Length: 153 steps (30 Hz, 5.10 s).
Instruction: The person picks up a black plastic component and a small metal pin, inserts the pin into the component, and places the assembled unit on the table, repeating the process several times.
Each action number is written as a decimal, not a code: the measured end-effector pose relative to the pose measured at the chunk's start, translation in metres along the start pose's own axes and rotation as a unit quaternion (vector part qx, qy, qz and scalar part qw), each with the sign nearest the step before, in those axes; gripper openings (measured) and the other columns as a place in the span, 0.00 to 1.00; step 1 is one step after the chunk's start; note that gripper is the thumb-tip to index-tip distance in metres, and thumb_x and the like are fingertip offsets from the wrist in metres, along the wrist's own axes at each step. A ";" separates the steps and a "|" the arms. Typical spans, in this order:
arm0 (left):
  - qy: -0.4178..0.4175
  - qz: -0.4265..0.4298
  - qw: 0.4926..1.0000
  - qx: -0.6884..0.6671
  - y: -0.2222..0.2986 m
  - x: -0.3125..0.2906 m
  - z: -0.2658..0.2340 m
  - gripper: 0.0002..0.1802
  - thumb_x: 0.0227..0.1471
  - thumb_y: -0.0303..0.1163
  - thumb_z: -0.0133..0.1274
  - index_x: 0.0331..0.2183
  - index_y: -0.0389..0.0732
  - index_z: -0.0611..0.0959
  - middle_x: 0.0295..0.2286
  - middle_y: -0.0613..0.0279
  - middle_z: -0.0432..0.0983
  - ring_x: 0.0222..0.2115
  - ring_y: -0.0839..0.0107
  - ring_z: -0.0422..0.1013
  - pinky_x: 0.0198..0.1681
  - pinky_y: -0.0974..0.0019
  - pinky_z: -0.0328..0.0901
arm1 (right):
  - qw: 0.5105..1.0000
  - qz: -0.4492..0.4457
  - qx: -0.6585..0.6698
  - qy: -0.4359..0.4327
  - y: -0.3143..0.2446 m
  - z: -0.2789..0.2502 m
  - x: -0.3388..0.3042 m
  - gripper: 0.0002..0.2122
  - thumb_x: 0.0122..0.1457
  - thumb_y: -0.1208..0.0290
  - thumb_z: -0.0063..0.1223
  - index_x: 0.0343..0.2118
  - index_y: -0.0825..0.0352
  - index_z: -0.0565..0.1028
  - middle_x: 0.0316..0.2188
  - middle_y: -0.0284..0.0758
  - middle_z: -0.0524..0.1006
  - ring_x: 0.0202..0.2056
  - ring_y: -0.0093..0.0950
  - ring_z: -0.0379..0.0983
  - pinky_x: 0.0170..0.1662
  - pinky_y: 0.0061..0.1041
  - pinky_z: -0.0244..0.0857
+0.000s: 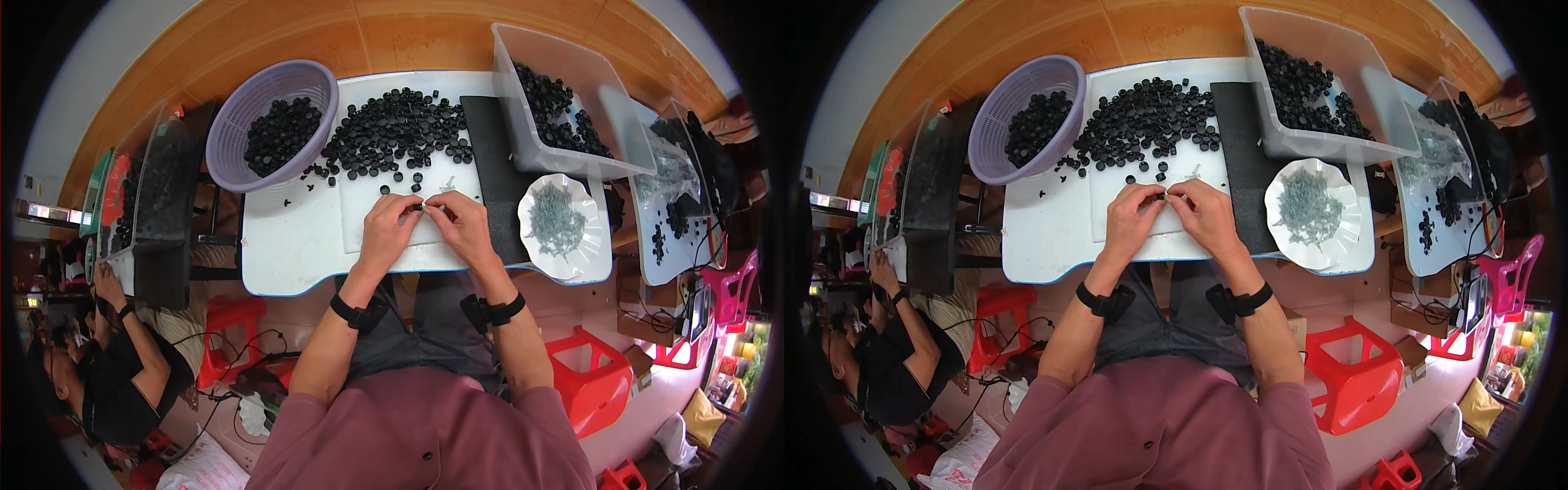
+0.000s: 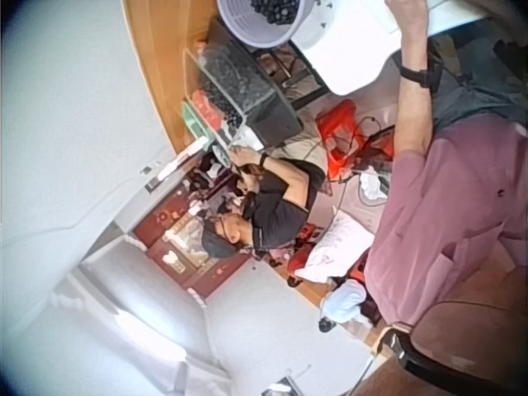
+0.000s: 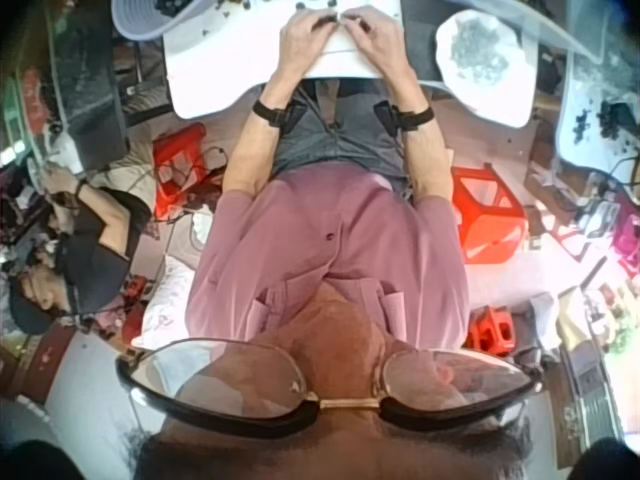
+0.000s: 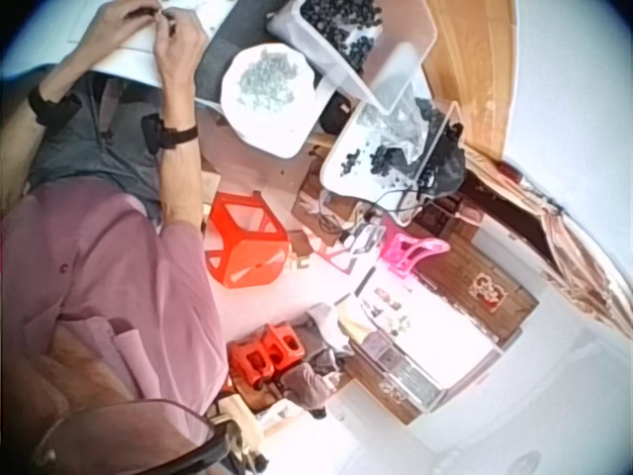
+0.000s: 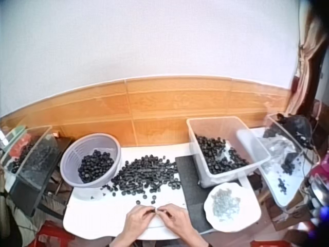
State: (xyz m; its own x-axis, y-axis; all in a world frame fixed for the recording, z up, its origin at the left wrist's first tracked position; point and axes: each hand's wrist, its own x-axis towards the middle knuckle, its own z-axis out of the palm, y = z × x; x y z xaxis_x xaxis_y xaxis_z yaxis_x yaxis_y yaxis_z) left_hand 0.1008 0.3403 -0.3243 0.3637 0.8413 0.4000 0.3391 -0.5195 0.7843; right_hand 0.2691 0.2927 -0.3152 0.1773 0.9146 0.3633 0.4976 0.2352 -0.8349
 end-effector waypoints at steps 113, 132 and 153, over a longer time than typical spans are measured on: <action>-0.001 -0.078 0.990 0.117 -0.013 0.016 -0.037 0.20 0.48 0.28 0.67 0.45 0.37 0.85 0.38 0.55 0.75 0.39 0.55 0.74 0.47 0.57 0.69 | 0.998 0.061 0.028 0.011 0.000 0.004 0.003 0.08 0.54 0.74 0.66 0.37 0.68 0.83 0.28 0.33 0.83 0.22 0.21 0.72 0.27 0.21 0.66; 0.039 -0.035 0.998 -0.015 0.004 -0.001 -0.002 0.15 0.47 0.23 0.68 0.41 0.37 0.87 0.32 0.60 0.82 0.30 0.70 0.79 0.35 0.68 0.74 | 0.997 0.040 0.054 0.027 -0.003 0.000 0.000 0.09 0.54 0.77 0.66 0.38 0.67 0.83 0.30 0.32 0.83 0.23 0.19 0.72 0.27 0.21 0.66; 0.003 -0.035 0.999 -0.033 0.004 -0.001 -0.004 0.16 0.49 0.21 0.67 0.42 0.37 0.87 0.31 0.60 0.81 0.30 0.71 0.77 0.35 0.69 0.72 | 0.999 0.026 0.020 -0.016 -0.003 0.002 0.000 0.09 0.55 0.75 0.66 0.39 0.67 0.84 0.31 0.35 0.83 0.26 0.26 0.77 0.30 0.23 0.69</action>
State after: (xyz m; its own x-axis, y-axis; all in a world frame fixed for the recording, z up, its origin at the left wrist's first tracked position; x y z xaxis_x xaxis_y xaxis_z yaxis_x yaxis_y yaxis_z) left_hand 0.0979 0.3380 -0.3199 0.3358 0.8759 0.3466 0.3045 -0.4491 0.8400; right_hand 0.2662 0.2928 -0.3139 0.1753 0.9358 0.3059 0.4539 0.1990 -0.8686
